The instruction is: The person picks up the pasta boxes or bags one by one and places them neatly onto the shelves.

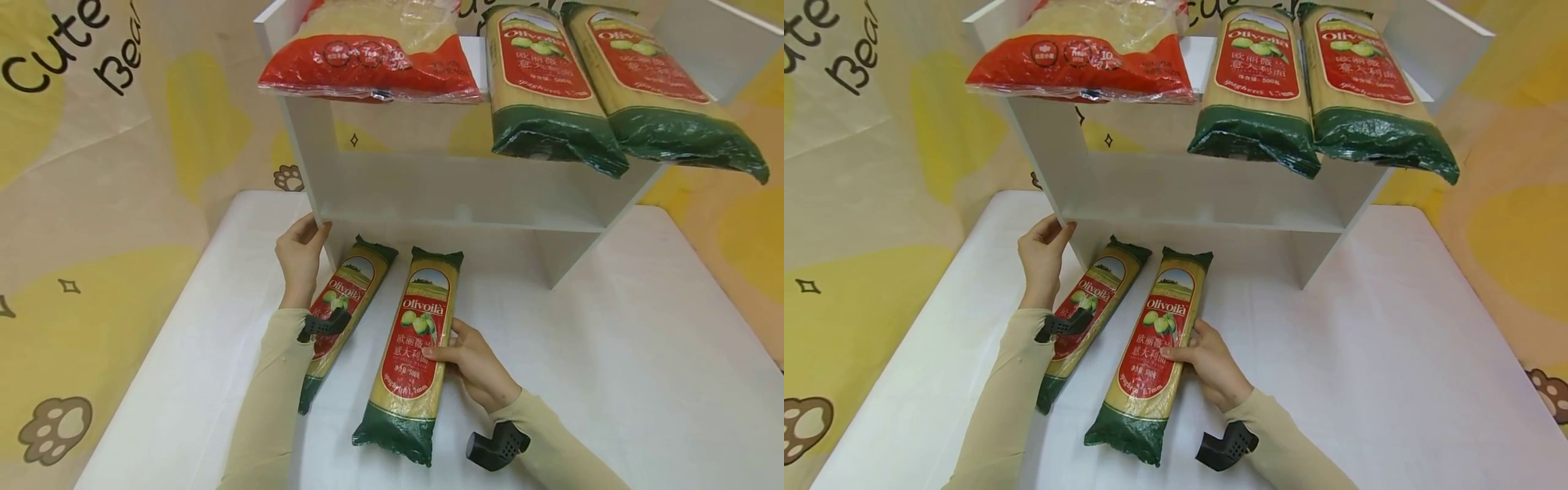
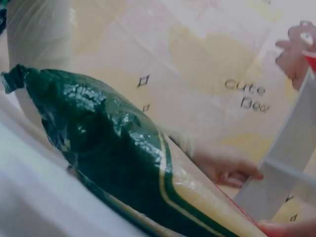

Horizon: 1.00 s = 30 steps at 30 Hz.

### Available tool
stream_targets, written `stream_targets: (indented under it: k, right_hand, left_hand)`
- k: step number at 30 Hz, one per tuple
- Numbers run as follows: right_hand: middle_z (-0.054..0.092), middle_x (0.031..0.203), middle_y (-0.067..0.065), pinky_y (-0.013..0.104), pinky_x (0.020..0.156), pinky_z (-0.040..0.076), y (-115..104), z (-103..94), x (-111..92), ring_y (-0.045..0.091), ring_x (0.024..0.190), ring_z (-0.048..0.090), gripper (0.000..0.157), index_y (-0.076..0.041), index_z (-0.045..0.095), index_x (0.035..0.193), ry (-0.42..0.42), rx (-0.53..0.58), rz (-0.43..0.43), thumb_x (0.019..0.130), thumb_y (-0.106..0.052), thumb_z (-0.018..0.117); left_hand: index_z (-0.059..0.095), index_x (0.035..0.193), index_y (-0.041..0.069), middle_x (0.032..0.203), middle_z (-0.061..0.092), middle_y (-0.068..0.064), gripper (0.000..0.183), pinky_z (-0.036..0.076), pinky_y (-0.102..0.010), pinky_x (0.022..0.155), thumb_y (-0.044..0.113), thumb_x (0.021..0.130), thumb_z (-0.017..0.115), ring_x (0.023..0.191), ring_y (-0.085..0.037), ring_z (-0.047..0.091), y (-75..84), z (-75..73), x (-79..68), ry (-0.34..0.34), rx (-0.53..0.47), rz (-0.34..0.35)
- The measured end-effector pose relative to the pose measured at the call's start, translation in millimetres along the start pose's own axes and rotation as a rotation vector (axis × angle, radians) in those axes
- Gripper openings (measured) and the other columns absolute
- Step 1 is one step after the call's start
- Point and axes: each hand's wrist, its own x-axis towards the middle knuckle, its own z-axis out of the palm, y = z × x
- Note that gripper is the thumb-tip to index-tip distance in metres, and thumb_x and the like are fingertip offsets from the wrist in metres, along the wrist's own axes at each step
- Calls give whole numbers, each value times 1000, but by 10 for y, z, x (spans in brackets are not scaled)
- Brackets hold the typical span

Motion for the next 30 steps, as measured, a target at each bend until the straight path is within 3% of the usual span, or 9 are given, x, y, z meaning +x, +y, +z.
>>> stream_targets:
  k: [8, 20, 30]
  right_hand:
    - [69, 97, 14, 30, 71, 56, -201, -21, -236, 18, 82, 68, 64, 11, 25, 138, -78, 36, -34, 86, -1, 62]
    - [67, 110, 13, 36, 84, 54, -512, -28, -522, 21, 98, 66, 67, 10, 19, 141, -235, 125, -119, 89, -1, 61]
    - [63, 118, 15, 40, 87, 52, -576, -28, -650, 25, 104, 63, 70, 10, 16, 142, -304, 173, -124, 89, 1, 60]
  left_hand:
    - [64, 116, -7, 115, 64, -23, 29, 50, -33, 93, 4, 90, 65, 109, -31, 62, -15, 1, 3, -2, -11, -3]
    - [64, 116, -9, 116, 64, -23, 29, 50, -31, 93, 2, 90, 64, 109, -31, 62, -11, -6, -8, 4, -32, 2]
    - [64, 116, -8, 114, 65, -23, 28, 50, -30, 91, 4, 91, 64, 105, -27, 64, -22, -8, -3, -3, -28, 8]
